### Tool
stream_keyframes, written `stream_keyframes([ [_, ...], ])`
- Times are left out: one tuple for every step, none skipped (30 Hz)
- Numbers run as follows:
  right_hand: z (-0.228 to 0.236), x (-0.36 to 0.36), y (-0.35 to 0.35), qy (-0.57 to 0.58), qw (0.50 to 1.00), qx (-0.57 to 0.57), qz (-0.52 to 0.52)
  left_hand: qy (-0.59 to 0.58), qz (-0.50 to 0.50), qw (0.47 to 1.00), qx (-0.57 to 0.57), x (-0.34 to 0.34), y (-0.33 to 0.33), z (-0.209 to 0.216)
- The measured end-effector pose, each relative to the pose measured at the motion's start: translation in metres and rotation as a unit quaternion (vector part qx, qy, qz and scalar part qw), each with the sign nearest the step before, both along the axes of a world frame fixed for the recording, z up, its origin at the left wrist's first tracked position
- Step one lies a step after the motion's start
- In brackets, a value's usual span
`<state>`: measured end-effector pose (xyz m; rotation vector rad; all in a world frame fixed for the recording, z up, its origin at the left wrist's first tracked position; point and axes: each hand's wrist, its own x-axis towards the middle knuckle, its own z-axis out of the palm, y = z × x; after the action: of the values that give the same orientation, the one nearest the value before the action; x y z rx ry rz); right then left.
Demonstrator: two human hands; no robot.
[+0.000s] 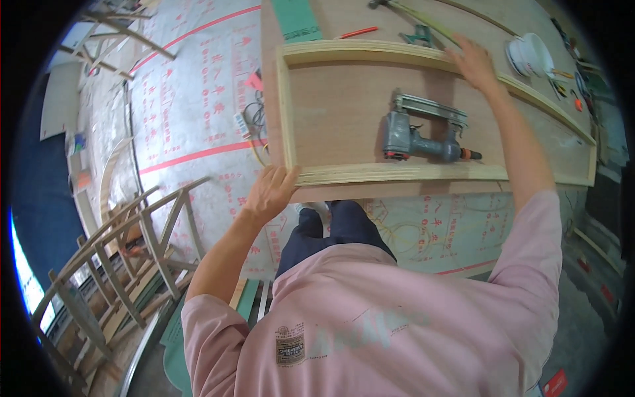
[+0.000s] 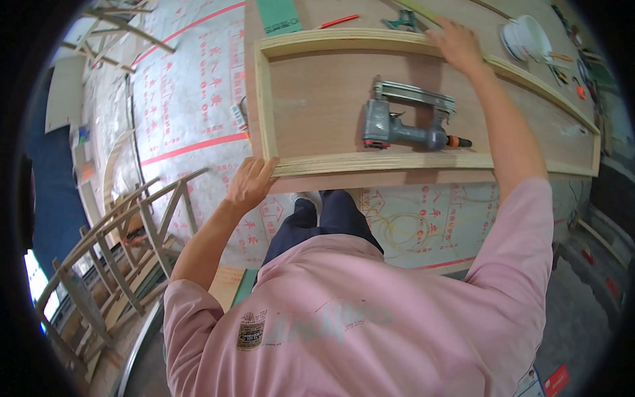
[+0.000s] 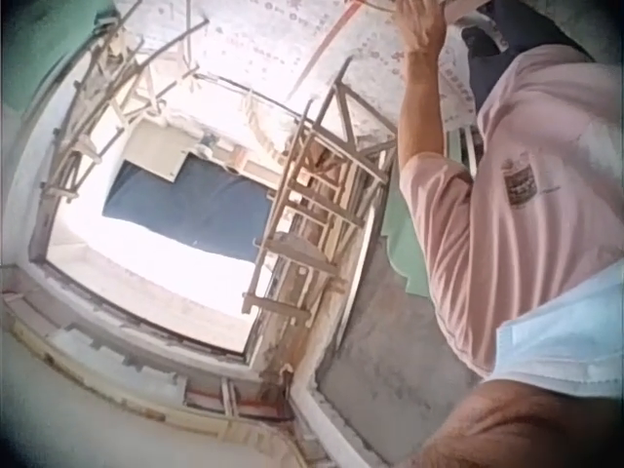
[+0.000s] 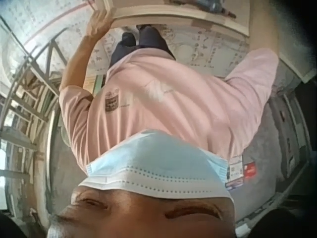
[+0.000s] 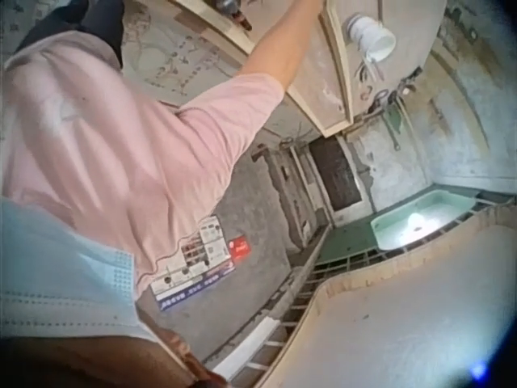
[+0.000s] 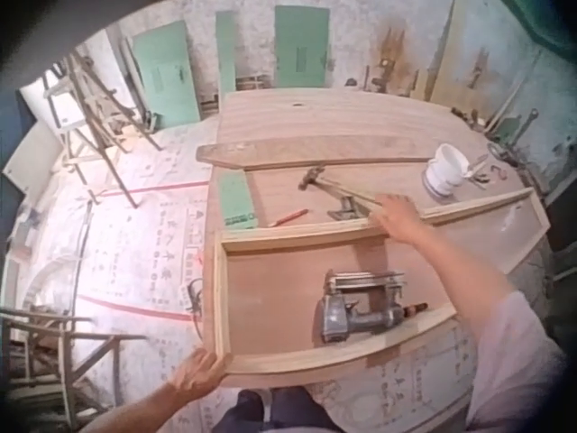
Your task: Assembling a wooden frame or structure using a nail gun and hammer.
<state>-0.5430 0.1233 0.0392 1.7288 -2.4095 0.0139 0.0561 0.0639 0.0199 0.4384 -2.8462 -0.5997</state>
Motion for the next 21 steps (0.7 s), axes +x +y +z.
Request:
stream_keyframes([
  [-0.016,-0.029,-0.012,-0.036,0.997,0.039,-0.060,0.001,-0.004,1.000,0.017,-0.004,-0.001,0.002],
  [-0.029,-0.042,-0.022,-0.072,0.987,0.080,-0.117,-0.008,0.004,1.000,0.016,-0.005,0.000,0.003],
  [-0.036,-0.038,-0.035,-0.082,0.988,0.080,-0.107,-0.019,0.005,1.000,0.012,-0.003,0.000,0.004],
  [-0.035,-0.034,-0.049,-0.067,0.984,0.103,-0.132,-0.029,0.006,1.000,0.008,0.000,0.001,0.005],
  [-0.035,-0.035,-0.053,-0.047,0.977,0.130,-0.161,-0.035,0.012,0.999,0.009,0.002,0.002,0.005],
  [-0.036,-0.035,-0.054,-0.051,0.977,0.132,-0.157,-0.026,0.010,1.000,0.010,0.002,0.003,0.003],
  [-0.033,-0.038,-0.055,-0.056,0.978,0.138,-0.145,-0.013,0.006,1.000,0.010,0.002,0.001,0.001],
  [-0.030,-0.040,-0.054,-0.060,0.978,0.145,-0.136,-0.013,0.007,1.000,0.012,0.001,-0.001,-0.001],
  [-0.025,-0.044,-0.055,-0.058,0.978,0.148,-0.137,-0.008,0.003,1.000,-0.001,0.001,-0.003,-0.004],
  [-0.012,-0.032,-0.060,-0.060,0.978,0.150,-0.134,-0.006,0.003,1.000,-0.013,0.005,-0.002,-0.006],
  [-0.001,-0.024,-0.055,-0.059,0.977,0.153,-0.134,-0.004,0.002,1.000,-0.009,0.006,-0.002,-0.005],
  [0.003,-0.018,-0.041,-0.056,0.976,0.157,-0.137,-0.005,0.000,1.000,-0.005,0.006,-0.003,-0.005],
  [0.009,-0.017,-0.019,-0.072,0.989,0.077,-0.106,-0.001,-0.007,1.000,-0.002,0.003,-0.005,-0.004],
  [0.019,-0.006,-0.005,-0.090,0.994,-0.004,-0.067,0.003,-0.008,1.000,0.002,0.004,-0.006,-0.005],
  [0.034,0.004,0.012,-0.085,0.994,0.000,-0.070,0.006,-0.011,1.000,0.008,0.003,-0.007,-0.005],
  [0.058,0.037,0.021,-0.227,0.970,0.058,-0.067,0.007,-0.008,1.000,0.013,0.009,-0.008,-0.007],
  [0.081,0.069,0.032,-0.359,0.924,0.113,-0.073,0.013,-0.013,1.000,0.016,0.008,-0.011,-0.011],
  [0.093,0.103,0.039,-0.355,0.925,0.112,-0.081,0.014,-0.020,1.000,0.003,0.007,-0.014,-0.015],
  [0.099,0.141,0.044,-0.491,0.865,0.057,-0.086,0.013,-0.027,1.000,-0.007,0.011,-0.012,-0.017],
  [0.106,0.174,0.047,-0.611,0.787,-0.004,-0.089,0.020,-0.039,0.999,-0.003,0.013,-0.011,-0.017],
  [0.104,0.200,0.045,-0.615,0.780,0.035,-0.111,0.000,-0.026,1.000,-0.009,0.017,-0.012,-0.016],
])
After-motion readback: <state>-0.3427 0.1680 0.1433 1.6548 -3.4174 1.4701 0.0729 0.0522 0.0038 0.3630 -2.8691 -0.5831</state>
